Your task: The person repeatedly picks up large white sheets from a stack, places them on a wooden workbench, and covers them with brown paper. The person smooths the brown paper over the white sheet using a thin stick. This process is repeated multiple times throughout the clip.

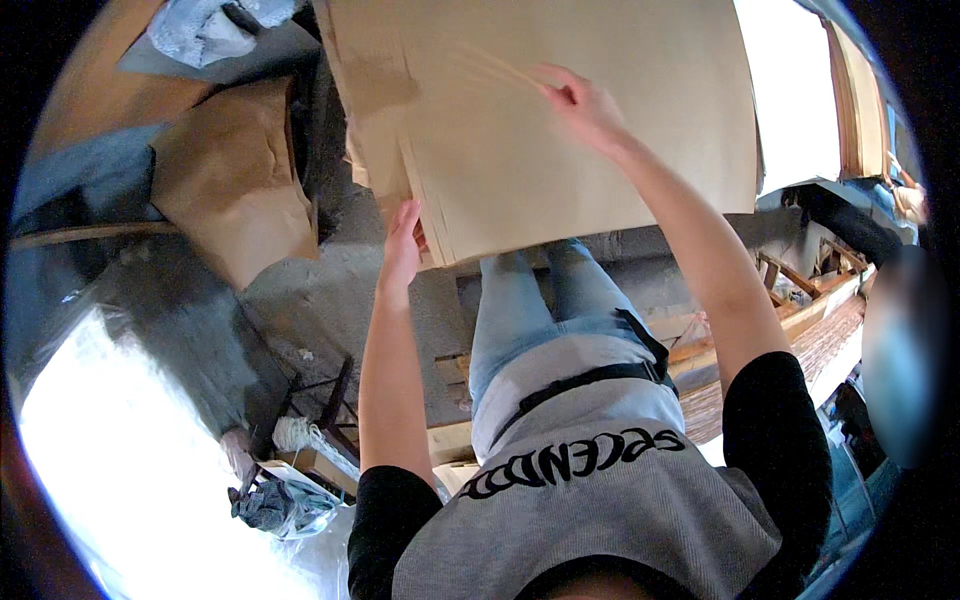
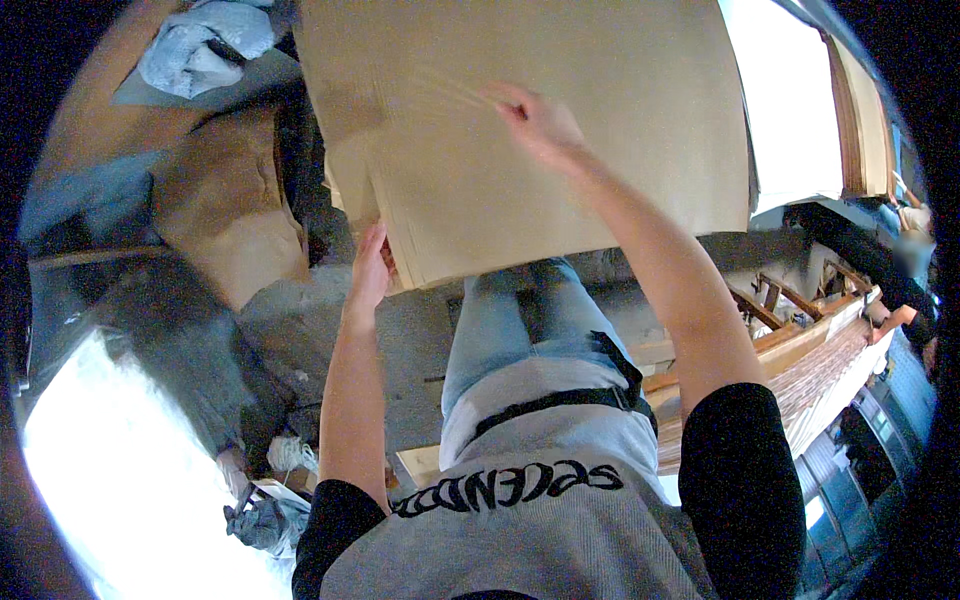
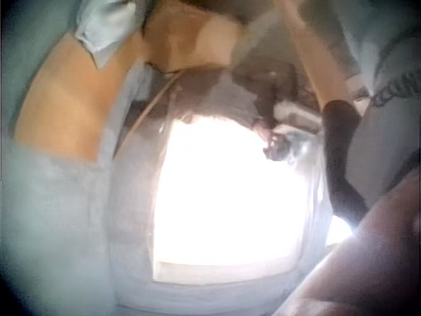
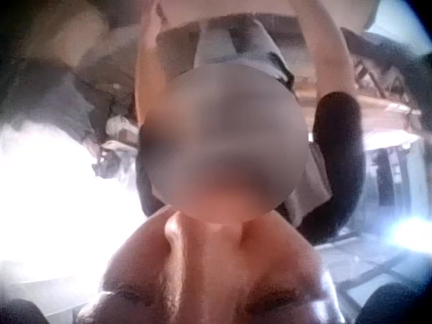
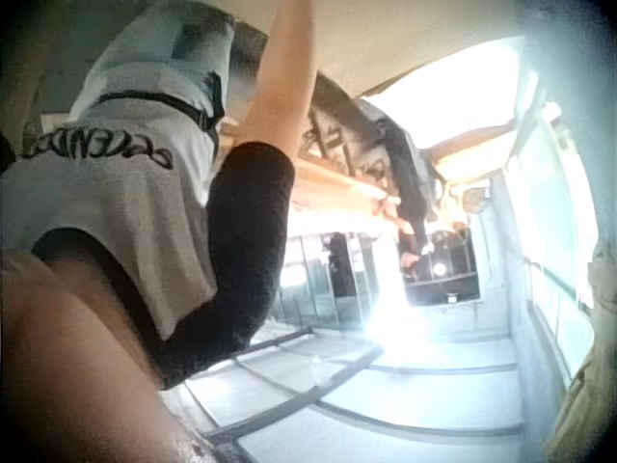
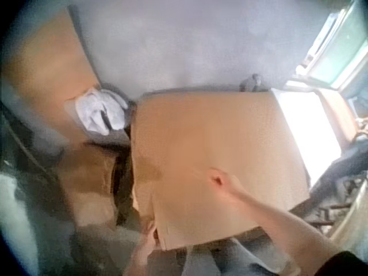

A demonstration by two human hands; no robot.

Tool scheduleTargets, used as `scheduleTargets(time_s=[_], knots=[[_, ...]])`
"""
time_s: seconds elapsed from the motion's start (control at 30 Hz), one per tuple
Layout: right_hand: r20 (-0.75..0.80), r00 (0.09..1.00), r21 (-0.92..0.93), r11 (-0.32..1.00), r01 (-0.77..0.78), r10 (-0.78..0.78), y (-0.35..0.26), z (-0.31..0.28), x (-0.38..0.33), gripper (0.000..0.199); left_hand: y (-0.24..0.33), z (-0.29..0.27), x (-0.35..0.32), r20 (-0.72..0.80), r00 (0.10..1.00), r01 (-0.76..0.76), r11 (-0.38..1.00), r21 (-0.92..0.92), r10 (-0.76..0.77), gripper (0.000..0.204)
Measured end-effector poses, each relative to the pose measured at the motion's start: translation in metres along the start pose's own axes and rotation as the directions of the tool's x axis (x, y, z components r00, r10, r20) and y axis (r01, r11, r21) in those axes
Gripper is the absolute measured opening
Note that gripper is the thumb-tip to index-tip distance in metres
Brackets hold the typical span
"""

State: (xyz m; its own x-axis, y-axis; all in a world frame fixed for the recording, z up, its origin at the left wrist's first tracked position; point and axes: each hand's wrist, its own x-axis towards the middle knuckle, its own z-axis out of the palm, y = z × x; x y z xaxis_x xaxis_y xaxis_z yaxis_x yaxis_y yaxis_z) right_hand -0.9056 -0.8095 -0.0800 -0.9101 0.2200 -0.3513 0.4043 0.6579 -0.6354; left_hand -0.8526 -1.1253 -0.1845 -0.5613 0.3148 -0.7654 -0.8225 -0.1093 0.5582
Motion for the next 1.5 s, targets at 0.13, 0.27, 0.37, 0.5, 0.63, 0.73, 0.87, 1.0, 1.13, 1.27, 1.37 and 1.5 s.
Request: scheduleTargets(time_s=[0.13,0.27,0.37,0.5,0.63,0.73,0.87,1.0,1.13,1.27,1.37,1.5], knots=[[0.027,0.990,0.352,0.926,-0.138,0.137,0.114,-0.024,-0.041,0.025,-0.038,0.022,-0.052,0.260,0.964,0.126,0.960,-0.252,-0.058,0.045],[0.192,0.900,0.458,0.776,-0.434,0.390,0.174,-0.044,-0.121,0.017,-0.093,0.075,-0.055,0.374,0.927,0.157,0.891,-0.425,0.015,0.048],[0.358,0.838,0.428,0.725,-0.540,0.412,0.186,-0.042,-0.174,0.016,-0.119,0.122,-0.028,0.064,0.983,0.181,0.860,-0.478,-0.171,0.034],[0.506,0.815,0.435,0.732,-0.525,0.284,0.219,-0.005,-0.219,0.030,-0.118,0.179,-0.002,-0.226,0.961,0.047,0.895,-0.443,-0.162,0.027],[0.652,0.705,0.476,0.573,-0.667,0.279,0.217,-0.004,-0.224,0.031,-0.125,0.175,0.007,-0.306,0.951,-0.056,0.956,-0.290,-0.037,0.024],[0.558,0.774,0.722,0.286,-0.630,0.298,0.234,-0.014,-0.221,0.033,-0.118,0.168,-0.005,-0.271,0.963,-0.066,0.976,-0.209,0.007,0.025],[0.454,0.805,0.890,-0.155,-0.428,0.382,0.265,-0.026,-0.216,0.034,-0.086,0.179,-0.038,-0.330,0.940,-0.129,0.984,-0.126,0.081,0.025],[0.333,0.848,0.931,-0.289,-0.225,0.412,0.282,-0.043,-0.212,0.034,-0.043,0.169,-0.060,-0.351,0.931,-0.109,0.994,-0.018,0.096,0.025],[0.162,0.797,0.983,-0.029,-0.179,0.582,0.271,-0.052,-0.214,0.027,0.035,0.214,-0.081,-0.386,0.888,-0.195,0.965,0.177,0.250,0.031],[-0.079,0.770,0.943,0.299,-0.149,0.633,0.227,-0.089,-0.231,0.018,0.126,0.282,-0.104,-0.175,0.874,-0.350,0.837,0.421,0.453,0.043],[-0.209,0.796,0.959,0.278,0.054,0.568,0.187,-0.138,-0.280,0.021,0.175,0.353,-0.123,0.216,0.709,-0.702,0.648,0.295,0.671,0.051],[-0.349,0.740,0.932,0.295,0.211,0.574,0.122,-0.200,-0.379,0.024,0.196,0.466,-0.219,0.406,0.496,-0.865,0.476,0.157,0.768,0.041]])
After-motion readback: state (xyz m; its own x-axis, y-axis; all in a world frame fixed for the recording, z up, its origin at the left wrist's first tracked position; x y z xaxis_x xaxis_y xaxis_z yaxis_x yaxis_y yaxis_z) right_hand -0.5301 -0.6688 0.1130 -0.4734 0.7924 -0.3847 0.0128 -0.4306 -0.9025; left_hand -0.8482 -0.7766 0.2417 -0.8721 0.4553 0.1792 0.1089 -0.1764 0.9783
